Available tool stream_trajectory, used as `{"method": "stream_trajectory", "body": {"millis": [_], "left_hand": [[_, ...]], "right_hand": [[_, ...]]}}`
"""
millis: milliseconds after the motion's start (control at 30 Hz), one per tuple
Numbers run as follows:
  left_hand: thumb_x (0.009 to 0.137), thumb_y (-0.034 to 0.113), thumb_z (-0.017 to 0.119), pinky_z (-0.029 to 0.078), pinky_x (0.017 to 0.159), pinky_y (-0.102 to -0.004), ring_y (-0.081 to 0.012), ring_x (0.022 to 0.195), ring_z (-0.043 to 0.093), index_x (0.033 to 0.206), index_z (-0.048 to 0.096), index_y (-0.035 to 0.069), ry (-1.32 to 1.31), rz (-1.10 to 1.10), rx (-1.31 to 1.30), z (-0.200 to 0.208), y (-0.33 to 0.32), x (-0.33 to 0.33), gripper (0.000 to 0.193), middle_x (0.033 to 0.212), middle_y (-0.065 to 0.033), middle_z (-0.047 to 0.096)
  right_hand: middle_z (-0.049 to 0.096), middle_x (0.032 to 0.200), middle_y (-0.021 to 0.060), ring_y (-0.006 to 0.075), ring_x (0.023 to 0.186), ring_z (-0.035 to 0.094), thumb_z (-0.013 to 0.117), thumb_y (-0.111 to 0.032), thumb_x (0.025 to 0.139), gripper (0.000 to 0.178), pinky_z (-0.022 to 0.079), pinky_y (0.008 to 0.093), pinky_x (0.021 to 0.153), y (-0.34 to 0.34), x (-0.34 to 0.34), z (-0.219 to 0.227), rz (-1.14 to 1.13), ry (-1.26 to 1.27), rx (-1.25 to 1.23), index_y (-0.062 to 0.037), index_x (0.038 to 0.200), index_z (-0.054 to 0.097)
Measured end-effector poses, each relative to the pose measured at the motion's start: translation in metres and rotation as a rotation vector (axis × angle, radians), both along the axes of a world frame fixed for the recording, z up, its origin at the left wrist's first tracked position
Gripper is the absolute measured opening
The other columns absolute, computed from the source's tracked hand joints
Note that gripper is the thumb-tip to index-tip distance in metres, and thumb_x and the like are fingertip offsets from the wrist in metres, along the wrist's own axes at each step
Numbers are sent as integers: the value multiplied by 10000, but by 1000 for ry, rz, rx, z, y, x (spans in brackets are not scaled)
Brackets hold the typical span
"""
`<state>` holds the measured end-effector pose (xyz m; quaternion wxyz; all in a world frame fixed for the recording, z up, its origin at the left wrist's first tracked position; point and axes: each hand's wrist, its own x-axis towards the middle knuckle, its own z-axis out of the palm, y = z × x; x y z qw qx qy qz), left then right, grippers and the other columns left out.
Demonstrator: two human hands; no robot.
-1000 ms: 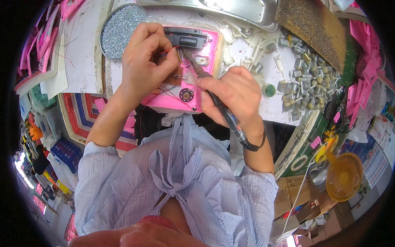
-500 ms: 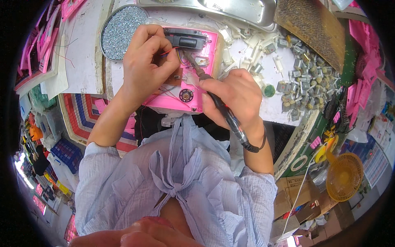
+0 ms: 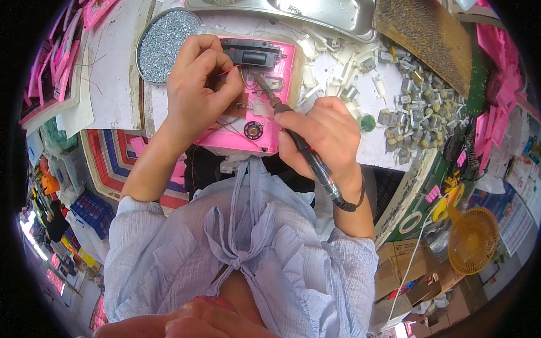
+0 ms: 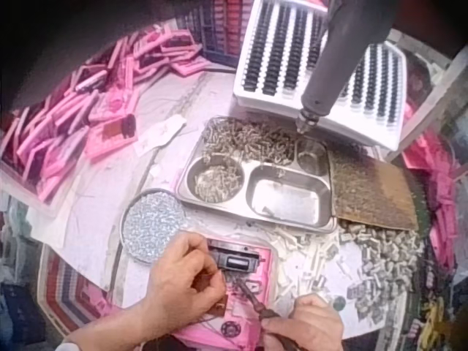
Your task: Assembling the internal components of a small pink electronic device, including soldering and screw fastening.
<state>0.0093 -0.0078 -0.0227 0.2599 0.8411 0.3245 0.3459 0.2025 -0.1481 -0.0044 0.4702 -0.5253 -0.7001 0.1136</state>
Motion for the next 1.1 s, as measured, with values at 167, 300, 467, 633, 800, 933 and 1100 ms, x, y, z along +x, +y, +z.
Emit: {"method": "stream_trajectory", "body": {"millis": [167, 300, 467, 633, 800, 933, 1100], "left_hand": [[754, 72, 756, 549, 663, -362, -254, 784, 645, 814, 644, 32, 0, 1, -6, 0, -1, 0, 134, 984, -89, 588], [758, 70, 762, 549, 656, -360, -259, 778, 646, 830, 647, 35, 4, -12, 30, 0, 0, -1, 140, 993, -99, 590], [775, 38, 798, 538, 675, -314, -211, 816, 639, 962, 688, 25, 51, 7, -33, 16, -6, -8, 218, 1034, -113, 599], [776, 98, 822, 565, 719, -344, -246, 864, 673, 1115, 702, 70, 179, -295, -47, 34, -25, -13, 361, 1069, -110, 605], [795, 86, 785, 540, 706, -354, -266, 839, 653, 1086, 699, 74, 279, -429, -7, 18, -22, 3, 304, 958, -76, 608], [810, 54, 765, 529, 697, -359, -267, 824, 647, 1017, 709, 67, 254, -453, -17, 12, -18, 7, 215, 919, -68, 607], [810, 32, 768, 535, 717, -337, -237, 829, 678, 961, 727, 48, 42, -476, -180, 7, -10, 0, 157, 959, -75, 679]], "right_hand": [[549, 623, 21, 199, 509, 516, 782, -21, 736, 296, 468, 340, 611, -2, 0, -1, -8, 24, 33, -51, 1021, 712], [547, 623, 22, 203, 514, 518, 778, -27, 747, 281, 470, 346, 615, -4, 1, 3, -16, 21, 32, -46, 1019, 711], [566, 634, 38, 208, 518, 513, 764, -29, 777, 246, 468, 354, 618, -17, 9, 13, -50, 44, 18, -19, 1015, 703], [592, 651, 66, 224, 524, 516, 747, -30, 789, 235, 462, 360, 606, -33, 18, 22, -123, 63, 44, 4, 1017, 698], [616, 667, 92, 244, 539, 535, 735, -18, 766, 246, 484, 378, 615, -38, 22, 17, -181, 54, 92, 11, 1008, 700], [635, 686, 102, 256, 554, 554, 740, -17, 759, 249, 507, 395, 643, -47, 24, 17, -220, 46, 82, 16, 1003, 702], [675, 727, 113, 256, 568, 571, 746, -26, 774, 233, 510, 400, 651, -50, 28, 15, -224, 48, 75, 21, 998, 701]]}}
